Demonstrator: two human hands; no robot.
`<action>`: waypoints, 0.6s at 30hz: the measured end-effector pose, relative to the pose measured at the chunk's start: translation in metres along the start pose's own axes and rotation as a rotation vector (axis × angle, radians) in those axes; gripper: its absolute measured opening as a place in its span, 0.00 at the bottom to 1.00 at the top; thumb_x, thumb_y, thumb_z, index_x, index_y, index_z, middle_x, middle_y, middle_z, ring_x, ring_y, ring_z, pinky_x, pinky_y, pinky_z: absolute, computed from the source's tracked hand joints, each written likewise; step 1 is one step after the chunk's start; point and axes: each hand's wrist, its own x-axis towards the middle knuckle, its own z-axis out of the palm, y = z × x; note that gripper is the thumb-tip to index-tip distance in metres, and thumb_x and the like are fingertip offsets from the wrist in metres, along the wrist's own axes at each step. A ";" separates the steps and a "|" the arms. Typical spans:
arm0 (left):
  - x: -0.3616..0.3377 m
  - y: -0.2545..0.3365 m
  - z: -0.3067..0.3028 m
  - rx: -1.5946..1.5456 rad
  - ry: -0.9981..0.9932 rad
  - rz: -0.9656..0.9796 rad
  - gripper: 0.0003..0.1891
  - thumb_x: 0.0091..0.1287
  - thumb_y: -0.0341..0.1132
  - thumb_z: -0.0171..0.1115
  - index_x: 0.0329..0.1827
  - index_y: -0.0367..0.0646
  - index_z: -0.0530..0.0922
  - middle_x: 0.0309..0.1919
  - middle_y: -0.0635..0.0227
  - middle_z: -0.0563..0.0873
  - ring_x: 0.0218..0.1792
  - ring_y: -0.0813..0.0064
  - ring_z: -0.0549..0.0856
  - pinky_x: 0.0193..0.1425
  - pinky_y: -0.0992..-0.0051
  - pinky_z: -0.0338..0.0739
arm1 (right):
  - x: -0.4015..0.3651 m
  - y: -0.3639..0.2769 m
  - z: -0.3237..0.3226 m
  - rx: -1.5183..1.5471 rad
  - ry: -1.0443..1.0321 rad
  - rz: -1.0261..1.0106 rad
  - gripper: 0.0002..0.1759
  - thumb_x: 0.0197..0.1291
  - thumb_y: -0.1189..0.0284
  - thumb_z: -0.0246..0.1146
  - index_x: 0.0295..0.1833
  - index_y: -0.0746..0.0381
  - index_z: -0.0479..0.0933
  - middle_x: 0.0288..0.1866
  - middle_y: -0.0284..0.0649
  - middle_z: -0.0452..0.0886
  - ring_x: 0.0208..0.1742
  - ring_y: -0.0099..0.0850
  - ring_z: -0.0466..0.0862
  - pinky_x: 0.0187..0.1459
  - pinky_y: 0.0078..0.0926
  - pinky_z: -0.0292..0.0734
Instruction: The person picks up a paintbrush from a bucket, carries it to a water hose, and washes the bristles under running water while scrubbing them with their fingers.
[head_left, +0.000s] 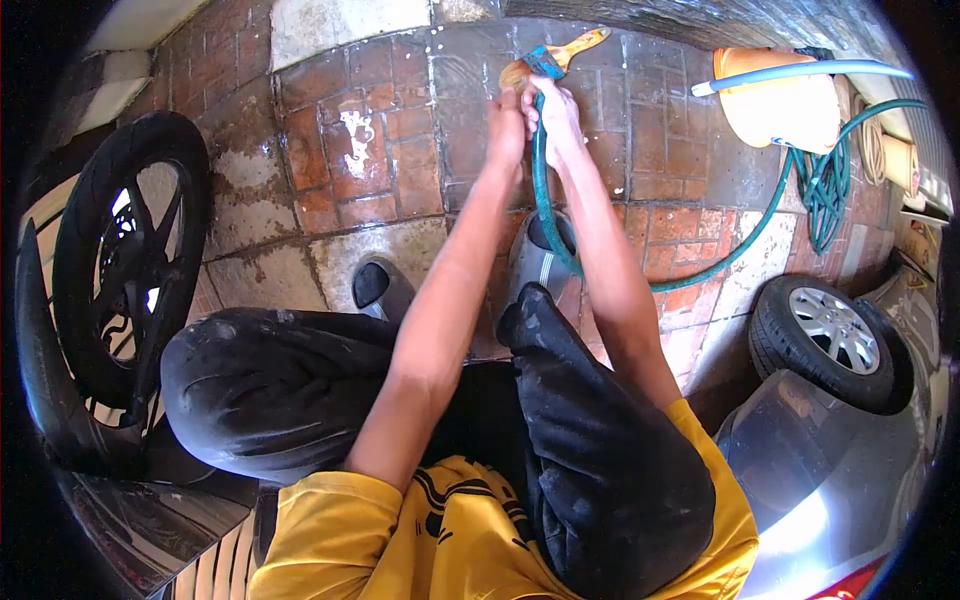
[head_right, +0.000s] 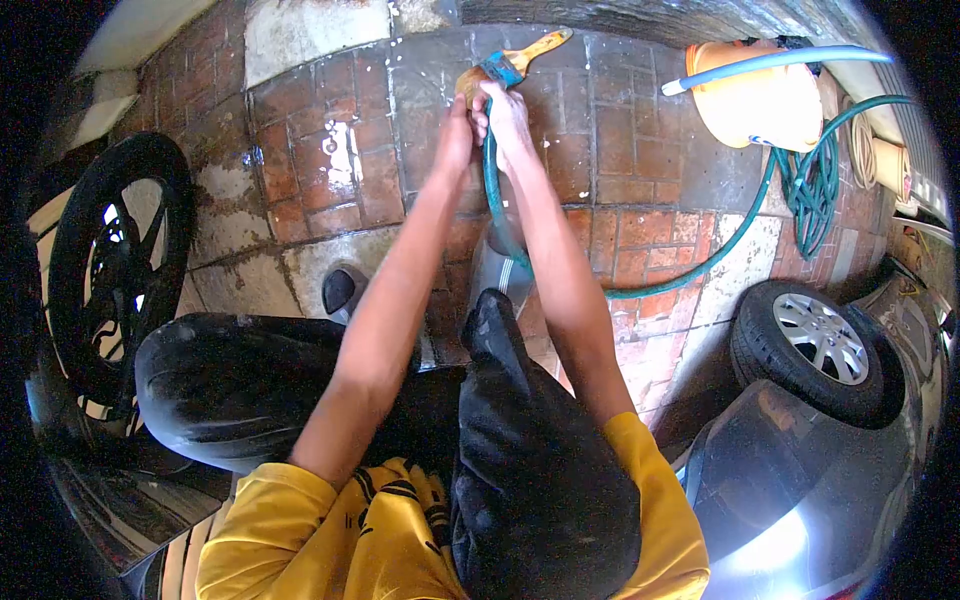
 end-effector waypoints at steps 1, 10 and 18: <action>-0.003 -0.010 -0.002 0.024 -0.096 0.105 0.21 0.83 0.51 0.43 0.33 0.51 0.74 0.26 0.75 0.78 0.22 0.80 0.72 0.31 0.77 0.66 | 0.004 -0.004 0.001 -0.013 -0.008 -0.037 0.20 0.71 0.56 0.59 0.28 0.57 0.74 0.16 0.29 0.70 0.16 0.22 0.69 0.19 0.23 0.65; -0.077 0.013 0.012 0.171 0.084 0.028 0.19 0.85 0.46 0.46 0.41 0.39 0.72 0.25 0.71 0.76 0.25 0.79 0.74 0.31 0.72 0.71 | 0.043 -0.038 0.011 -0.004 -0.186 0.078 0.17 0.73 0.59 0.61 0.33 0.57 0.74 0.21 0.31 0.72 0.23 0.28 0.73 0.29 0.27 0.72; -0.086 0.006 0.006 0.255 0.105 0.137 0.17 0.86 0.49 0.43 0.45 0.45 0.71 0.23 0.77 0.73 0.18 0.84 0.69 0.19 0.77 0.63 | 0.087 -0.019 0.029 0.035 -0.504 0.201 0.20 0.74 0.60 0.60 0.28 0.54 0.69 0.16 0.25 0.61 0.12 0.18 0.58 0.12 0.22 0.51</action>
